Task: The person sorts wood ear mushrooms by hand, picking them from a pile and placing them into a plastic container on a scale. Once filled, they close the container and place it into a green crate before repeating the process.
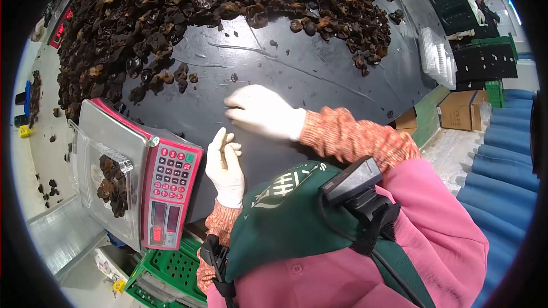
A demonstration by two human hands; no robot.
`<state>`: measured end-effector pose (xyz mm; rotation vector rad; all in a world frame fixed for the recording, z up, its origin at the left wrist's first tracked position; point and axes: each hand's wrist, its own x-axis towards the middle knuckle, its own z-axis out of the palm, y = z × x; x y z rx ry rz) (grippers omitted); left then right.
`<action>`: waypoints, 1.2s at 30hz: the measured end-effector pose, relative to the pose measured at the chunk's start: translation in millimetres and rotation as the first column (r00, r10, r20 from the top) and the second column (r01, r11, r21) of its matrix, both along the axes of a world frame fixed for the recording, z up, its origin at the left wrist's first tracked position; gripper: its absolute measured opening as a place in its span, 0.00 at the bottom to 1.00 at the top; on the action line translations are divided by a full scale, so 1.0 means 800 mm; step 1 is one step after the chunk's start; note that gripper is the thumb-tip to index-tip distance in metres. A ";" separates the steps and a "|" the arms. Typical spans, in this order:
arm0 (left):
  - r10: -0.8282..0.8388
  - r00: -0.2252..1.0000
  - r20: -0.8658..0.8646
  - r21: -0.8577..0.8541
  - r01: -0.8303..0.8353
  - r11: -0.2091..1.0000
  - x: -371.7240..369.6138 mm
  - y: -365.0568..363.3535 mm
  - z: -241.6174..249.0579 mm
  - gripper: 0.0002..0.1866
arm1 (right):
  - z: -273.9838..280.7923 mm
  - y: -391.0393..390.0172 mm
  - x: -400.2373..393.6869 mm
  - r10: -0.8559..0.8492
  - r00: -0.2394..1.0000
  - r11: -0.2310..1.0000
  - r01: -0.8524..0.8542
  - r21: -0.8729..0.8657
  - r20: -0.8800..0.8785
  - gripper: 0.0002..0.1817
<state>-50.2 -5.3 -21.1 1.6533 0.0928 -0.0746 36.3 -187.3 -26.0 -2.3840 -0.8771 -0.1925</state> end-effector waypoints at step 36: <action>0.045 0.999 0.003 0.216 -0.045 0.975 0.003 -0.016 0.003 0.19 | 0.020 -0.158 0.192 -0.399 0.910 0.889 0.414 0.197 -0.112 0.37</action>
